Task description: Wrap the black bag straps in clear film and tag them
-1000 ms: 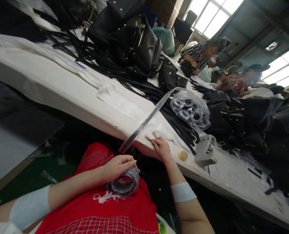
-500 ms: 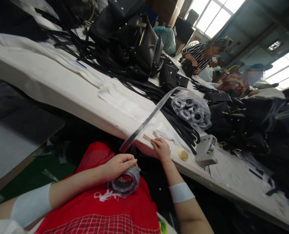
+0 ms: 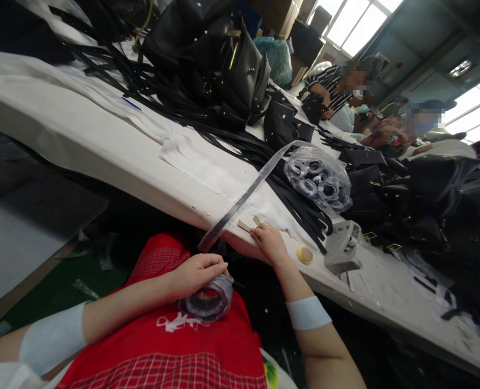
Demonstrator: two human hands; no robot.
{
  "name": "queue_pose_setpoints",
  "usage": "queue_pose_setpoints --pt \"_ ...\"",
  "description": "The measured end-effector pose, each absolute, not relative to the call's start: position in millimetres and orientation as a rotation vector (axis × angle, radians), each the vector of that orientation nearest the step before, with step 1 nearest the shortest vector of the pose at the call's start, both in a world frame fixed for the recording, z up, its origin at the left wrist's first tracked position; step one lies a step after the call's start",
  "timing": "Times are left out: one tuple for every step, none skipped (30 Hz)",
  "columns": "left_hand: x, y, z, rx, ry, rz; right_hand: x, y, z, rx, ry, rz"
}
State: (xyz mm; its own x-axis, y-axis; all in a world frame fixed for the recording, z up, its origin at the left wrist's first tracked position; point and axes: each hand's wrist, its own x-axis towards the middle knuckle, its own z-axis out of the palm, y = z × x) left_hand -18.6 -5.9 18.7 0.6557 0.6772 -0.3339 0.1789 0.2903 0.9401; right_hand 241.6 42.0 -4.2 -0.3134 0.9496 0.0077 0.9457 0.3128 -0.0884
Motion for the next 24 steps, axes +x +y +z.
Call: queue_pose_setpoints --pt "-19.0 -5.9 19.6 1.263 0.839 0.392 242.2 43.6 -0.4 -1.800 -2.497 0.143" --pt "-19.3 -6.0 20.2 1.261 0.842 0.394 243.0 45.1 2.8 -1.797 -2.495 0.185" --pt "-19.5 -6.0 20.6 1.258 0.844 0.396 243.8 46.5 5.2 -1.797 -2.487 0.224" --pt "-19.7 -6.1 20.8 1.255 0.845 0.397 244.5 47.7 6.9 -1.801 -2.477 0.258" --pt "-19.8 -6.3 20.7 1.251 0.843 0.397 245.1 48.8 8.0 -1.808 -2.467 0.288" --pt "-19.9 -6.4 20.4 1.247 0.842 0.396 245.4 49.6 8.7 -1.817 -2.456 0.314" --pt "-19.9 -6.4 20.1 1.244 0.841 0.395 245.4 50.1 9.0 -1.826 -2.445 0.336" --pt "-20.0 -6.5 19.8 1.242 0.841 0.393 245.1 50.2 9.1 -1.834 -2.436 0.351" --pt "-19.9 -6.6 19.6 1.241 0.840 0.392 244.6 50.0 8.9 -1.842 -2.425 0.357" --pt "-19.9 -6.6 19.5 1.241 0.838 0.390 243.8 49.3 8.5 -1.849 -2.413 0.357" --pt "-19.7 -6.7 19.6 1.242 0.837 0.388 242.9 48.3 7.8 -1.857 -2.396 0.347" --pt "-19.6 -6.7 19.9 1.242 0.836 0.386 242.0 47.1 6.7 -1.864 -2.377 0.334" --pt "-19.4 -6.8 20.2 1.240 0.835 0.383 241.4 45.9 5.4 -1.875 -2.353 0.318" --pt "-19.2 -6.9 20.6 1.237 0.835 0.379 241.0 44.8 3.8 -1.886 -2.329 0.301" --pt "-19.1 -7.0 20.9 1.234 0.834 0.377 241.0 43.9 2.1 -1.895 -2.309 0.289" --pt "-18.9 -7.1 21.1 1.234 0.832 0.374 241.4 43.1 0.4 -1.899 -2.296 0.282" --pt "-18.9 -7.1 21.2 1.237 0.828 0.374 242.2 42.5 -1.2 -1.897 -2.290 0.277" --pt "-18.9 -7.1 21.2 1.245 0.823 0.375 243.0 42.0 -2.6 -1.887 -2.295 0.275" --pt "-19.0 -7.1 21.1 1.255 0.819 0.377 243.9 41.6 -3.7 -1.870 -2.309 0.269" --pt "-19.2 -7.2 21.0 1.263 0.818 0.379 244.6 41.2 -4.5 -1.850 -2.330 0.259" --pt "-19.4 -7.2 20.9 1.269 0.818 0.378 245.1 40.9 -5.0 -1.833 -2.353 0.243" --pt "-19.6 -7.3 20.8 1.271 0.821 0.376 245.2 40.5 -5.4 -1.823 -2.375 0.223" --pt "-19.7 -7.5 20.7 1.269 0.822 0.375 244.9 40.1 -5.6 -1.818 -2.395 0.201" --pt "-19.8 -7.7 20.5 1.265 0.822 0.372 244.4 39.9 -5.8 -1.819 -2.410 0.182"
